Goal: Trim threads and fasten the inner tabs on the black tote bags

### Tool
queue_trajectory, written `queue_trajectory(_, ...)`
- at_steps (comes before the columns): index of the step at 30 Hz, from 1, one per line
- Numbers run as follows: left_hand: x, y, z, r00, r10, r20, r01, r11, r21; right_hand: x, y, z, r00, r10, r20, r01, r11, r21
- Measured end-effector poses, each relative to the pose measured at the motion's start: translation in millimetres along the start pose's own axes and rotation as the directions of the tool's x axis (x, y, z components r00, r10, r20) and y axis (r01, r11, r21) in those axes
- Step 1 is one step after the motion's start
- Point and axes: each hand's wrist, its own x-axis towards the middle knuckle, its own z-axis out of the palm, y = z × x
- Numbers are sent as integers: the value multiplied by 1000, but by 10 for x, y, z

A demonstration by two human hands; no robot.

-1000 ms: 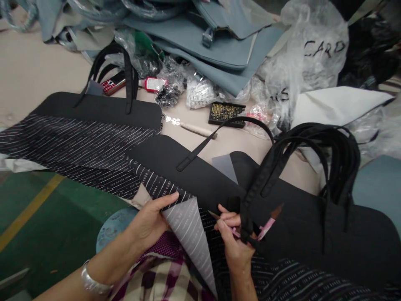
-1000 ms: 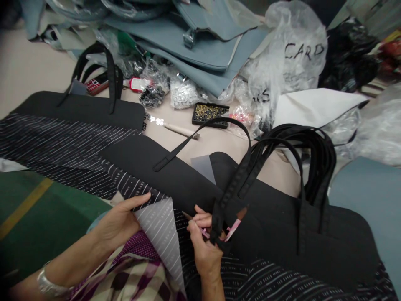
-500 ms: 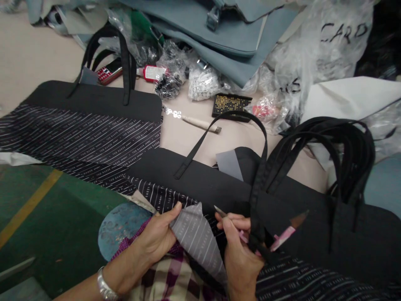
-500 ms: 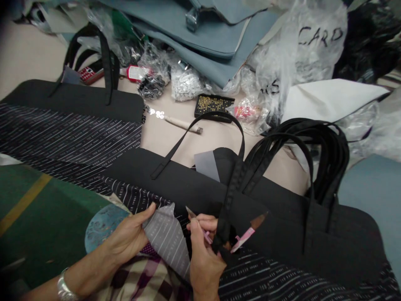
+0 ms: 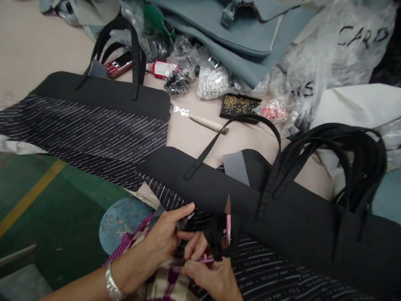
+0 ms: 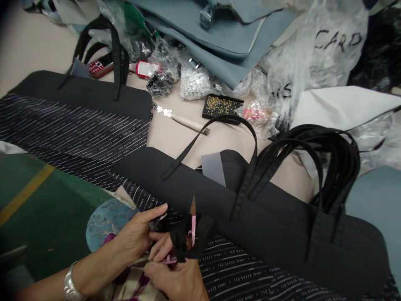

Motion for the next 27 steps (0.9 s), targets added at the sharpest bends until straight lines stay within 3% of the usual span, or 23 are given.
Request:
queue_trajectory(3,13,19,103,991,16,-136,-9,999,53,-14,-17,-110,972,-81,-219,66,995,-75)
queue_trajectory(6,18,31,132,992,-39,-118,41,999,12,35,-68,-292,877,-199,-437,107,968,-225)
queue_trajectory(11,26,9,131,992,-55,-113,51,998,-38,109,-83,-380,764,-328,-555,158,930,-331)
queue_trajectory(13,35,-2,134,992,-54,-114,50,998,-43,91,-35,-355,753,-341,-562,160,924,-347)
queue_trajectory(18,73,-29,103,994,-36,-99,37,999,11,28,87,-305,786,-332,-522,118,909,-401)
queue_trajectory(27,58,-40,99,992,-52,-111,57,997,43,73,52,-268,760,-405,-508,130,861,-493)
